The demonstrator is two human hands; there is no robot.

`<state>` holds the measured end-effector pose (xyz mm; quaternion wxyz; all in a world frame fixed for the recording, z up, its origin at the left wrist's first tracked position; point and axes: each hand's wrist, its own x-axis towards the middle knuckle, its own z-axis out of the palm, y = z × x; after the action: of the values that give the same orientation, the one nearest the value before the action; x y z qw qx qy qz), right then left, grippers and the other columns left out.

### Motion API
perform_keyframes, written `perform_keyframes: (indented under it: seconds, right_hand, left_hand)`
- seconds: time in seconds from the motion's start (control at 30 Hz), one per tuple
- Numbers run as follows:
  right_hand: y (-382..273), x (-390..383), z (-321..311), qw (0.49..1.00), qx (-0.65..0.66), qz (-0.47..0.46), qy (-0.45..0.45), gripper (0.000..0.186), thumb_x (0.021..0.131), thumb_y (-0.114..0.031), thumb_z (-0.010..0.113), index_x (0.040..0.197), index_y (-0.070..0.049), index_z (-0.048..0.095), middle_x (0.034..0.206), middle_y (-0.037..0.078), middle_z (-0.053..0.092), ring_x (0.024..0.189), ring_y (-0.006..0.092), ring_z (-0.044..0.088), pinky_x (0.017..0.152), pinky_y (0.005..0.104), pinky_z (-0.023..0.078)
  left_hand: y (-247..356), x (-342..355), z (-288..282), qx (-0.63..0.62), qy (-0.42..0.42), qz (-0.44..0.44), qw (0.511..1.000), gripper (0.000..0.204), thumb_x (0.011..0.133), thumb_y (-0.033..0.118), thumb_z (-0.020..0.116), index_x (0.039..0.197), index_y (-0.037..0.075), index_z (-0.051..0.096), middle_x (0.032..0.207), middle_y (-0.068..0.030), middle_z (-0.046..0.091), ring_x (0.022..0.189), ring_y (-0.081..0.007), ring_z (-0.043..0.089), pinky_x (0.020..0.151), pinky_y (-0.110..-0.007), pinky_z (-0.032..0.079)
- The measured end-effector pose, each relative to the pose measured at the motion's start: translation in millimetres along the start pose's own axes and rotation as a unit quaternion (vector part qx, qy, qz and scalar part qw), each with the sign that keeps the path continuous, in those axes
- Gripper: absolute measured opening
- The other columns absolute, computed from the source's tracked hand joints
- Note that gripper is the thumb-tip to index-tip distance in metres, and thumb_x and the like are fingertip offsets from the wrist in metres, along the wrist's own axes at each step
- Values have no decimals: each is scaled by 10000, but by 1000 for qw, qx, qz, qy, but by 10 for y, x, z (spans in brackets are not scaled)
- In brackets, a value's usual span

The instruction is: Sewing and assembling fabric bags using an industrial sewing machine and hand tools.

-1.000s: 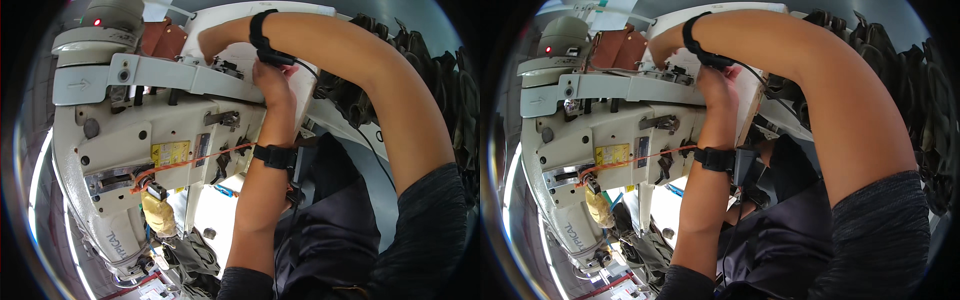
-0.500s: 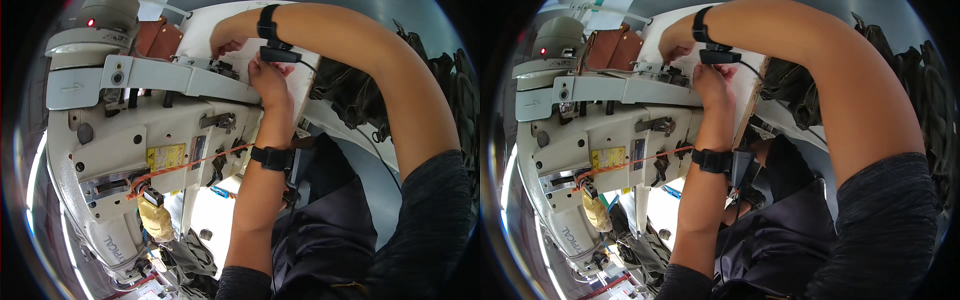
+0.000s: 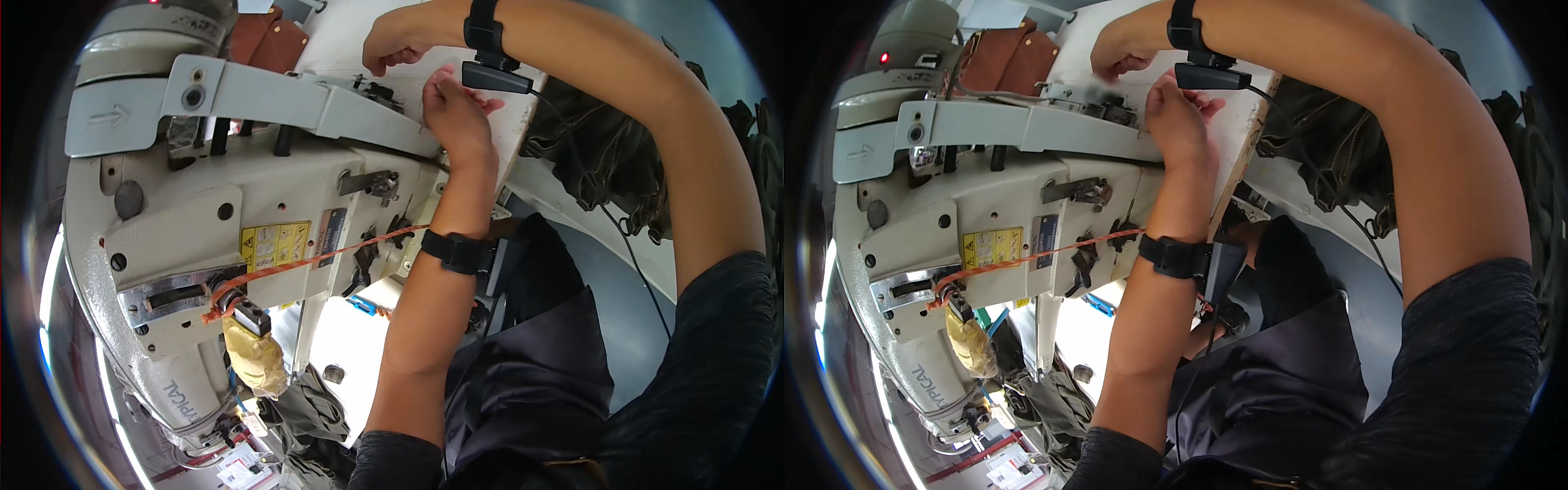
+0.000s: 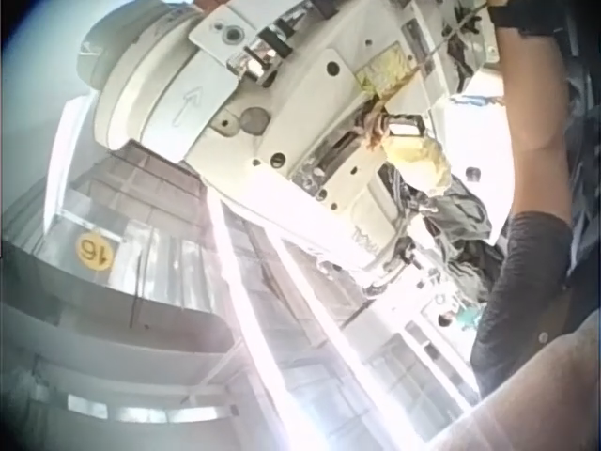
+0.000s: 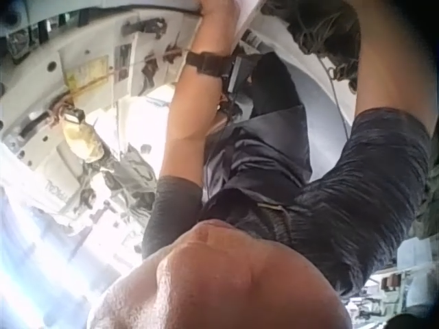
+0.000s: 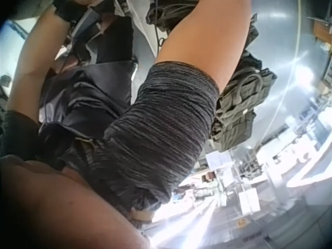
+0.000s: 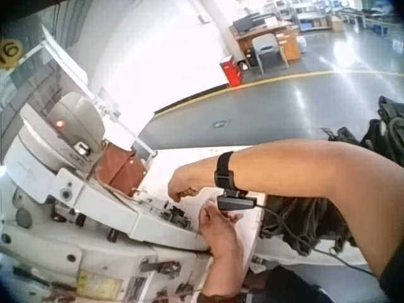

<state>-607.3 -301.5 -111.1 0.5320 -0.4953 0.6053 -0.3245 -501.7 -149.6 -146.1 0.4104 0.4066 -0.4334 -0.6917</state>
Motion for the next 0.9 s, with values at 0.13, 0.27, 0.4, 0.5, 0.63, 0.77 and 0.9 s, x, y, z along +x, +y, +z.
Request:
perform_keyframes:
  seconds: [0.13, 0.27, 0.4, 0.5, 0.63, 0.77, 0.9]
  right_hand:
    - [185, 381, -161, 978, 1, 181, -107, 337, 832, -70, 717, 583, -120, 495, 494, 31, 397, 403, 148, 348, 406, 293, 283]
    - [47, 187, -155, 996, -6, 85, -36, 327, 826, -78, 713, 573, -100, 507, 500, 39, 430, 419, 160, 362, 425, 320, 303]
    - [-597, -455, 132, 994, -77, -62, 45, 286, 805, -106, 721, 576, -66, 554, 517, 38, 462, 467, 198, 379, 471, 369, 308]
    - [-344, -633, -8, 995, -26, -23, 97, 257, 790, -113, 711, 579, -52, 576, 532, 51, 478, 500, 193, 388, 490, 386, 296]
    - [-49, -595, -132, 995, -78, -56, 22, 200, 822, -163, 728, 709, -22, 641, 638, 79, 561, 584, 209, 484, 568, 378, 391]
    - [169, -465, -165, 986, -126, -96, -58, 225, 855, -214, 745, 839, 7, 705, 743, 108, 645, 667, 226, 579, 647, 371, 486]
    - [316, -381, -198, 972, -159, -125, -123, 287, 879, -252, 758, 937, 30, 754, 822, 129, 707, 730, 238, 650, 705, 365, 557]
  left_hand:
    - [-153, -41, 182, -33, -28, -26, 999, 252, 1101, 242, 398, 1101, 56, 569, 744, -4, 528, 575, -90, 496, 531, -295, 554]
    - [-141, -59, 182, 8, -7, -15, 1000, 178, 1053, 170, 411, 974, 73, 538, 737, -7, 521, 597, -114, 513, 605, -358, 585]
    - [21, -3, -16, 21, -7, -2, 1000, 220, 1084, 213, 415, 1037, 34, 532, 745, -21, 531, 581, -98, 519, 547, -309, 587]
    - [-38, -40, 74, 16, -20, 6, 1000, 208, 1071, 187, 409, 1080, 26, 540, 744, -26, 526, 591, -109, 523, 569, -332, 596]
    - [-80, -55, 75, 22, -45, 8, 999, 205, 1078, 201, 426, 1105, 35, 544, 741, -25, 524, 605, -114, 527, 560, -348, 595]
    - [-95, -58, 13, 54, -61, 16, 996, 194, 1080, 193, 428, 1097, 46, 554, 754, -19, 524, 589, -111, 511, 533, -336, 572]
    - [-132, -102, 18, 56, -75, 26, 995, 176, 1079, 182, 432, 1062, 58, 555, 749, -10, 511, 574, -109, 483, 505, -316, 526]
